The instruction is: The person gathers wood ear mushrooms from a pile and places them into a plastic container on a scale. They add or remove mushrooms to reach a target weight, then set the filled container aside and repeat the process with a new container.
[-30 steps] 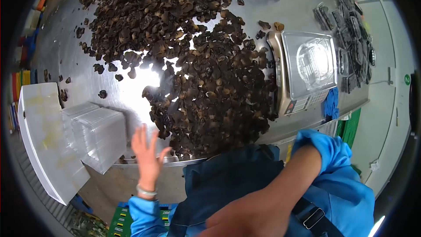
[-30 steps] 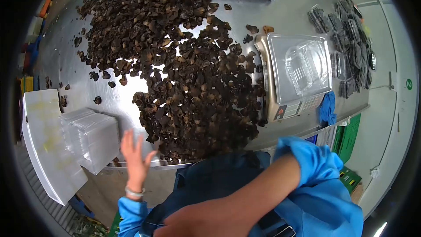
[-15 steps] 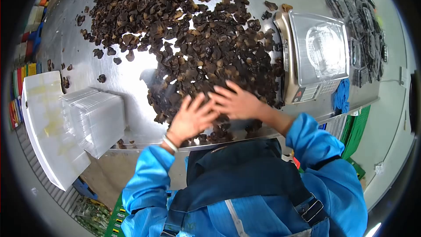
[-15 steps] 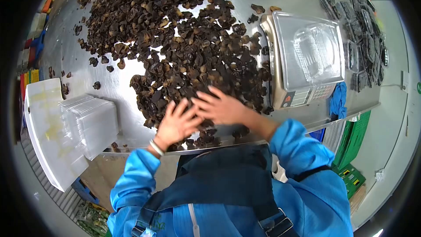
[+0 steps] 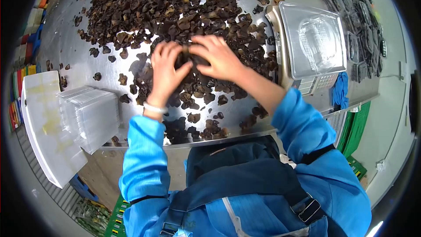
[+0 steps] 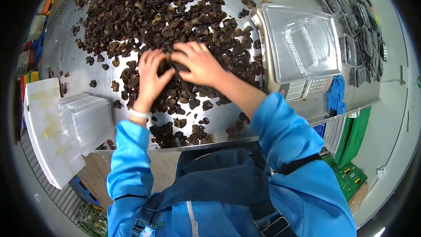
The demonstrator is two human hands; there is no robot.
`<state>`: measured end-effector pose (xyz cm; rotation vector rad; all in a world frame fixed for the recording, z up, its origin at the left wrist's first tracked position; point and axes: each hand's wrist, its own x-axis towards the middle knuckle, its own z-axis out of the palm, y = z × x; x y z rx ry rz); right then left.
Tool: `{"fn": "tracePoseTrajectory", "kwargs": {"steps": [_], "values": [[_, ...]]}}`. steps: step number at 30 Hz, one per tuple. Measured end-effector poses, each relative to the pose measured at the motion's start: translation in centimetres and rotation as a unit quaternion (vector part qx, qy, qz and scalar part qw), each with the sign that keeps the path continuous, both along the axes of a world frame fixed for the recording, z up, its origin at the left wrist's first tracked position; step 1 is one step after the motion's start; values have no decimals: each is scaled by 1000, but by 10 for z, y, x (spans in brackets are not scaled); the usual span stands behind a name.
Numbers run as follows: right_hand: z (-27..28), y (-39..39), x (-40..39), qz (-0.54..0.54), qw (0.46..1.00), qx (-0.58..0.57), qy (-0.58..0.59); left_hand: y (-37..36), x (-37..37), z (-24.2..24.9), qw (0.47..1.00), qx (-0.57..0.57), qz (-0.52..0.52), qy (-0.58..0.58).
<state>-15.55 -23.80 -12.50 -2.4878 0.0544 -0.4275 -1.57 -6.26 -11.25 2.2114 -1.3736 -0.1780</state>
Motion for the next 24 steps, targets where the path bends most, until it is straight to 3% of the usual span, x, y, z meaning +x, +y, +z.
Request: {"fn": "tracePoseTrajectory", "kwargs": {"steps": [4, 8, 11, 16, 20, 24], "values": [[9, 40, -68, 9, 998, -54, -11, 51, -62, 6, 995, -3, -82, -60], [-6, 58, -115, 44, 995, -85, 18, 91, -95, -1, 995, -8, -63, -72], [-7, 53, -116, 24, 996, -90, 15, 93, -89, 4, 999, -33, 15, -39], [14, 35, -97, -7, 996, -58, 65, 69, -52, 37, 990, 89, 106, -26], [22, 38, -84, -85, 984, -69, 141, 63, -51, 33, 983, 173, 65, 17], [26, 45, -69, -54, 980, -35, 186, 54, -76, 31, 987, 112, 38, 112]]}}
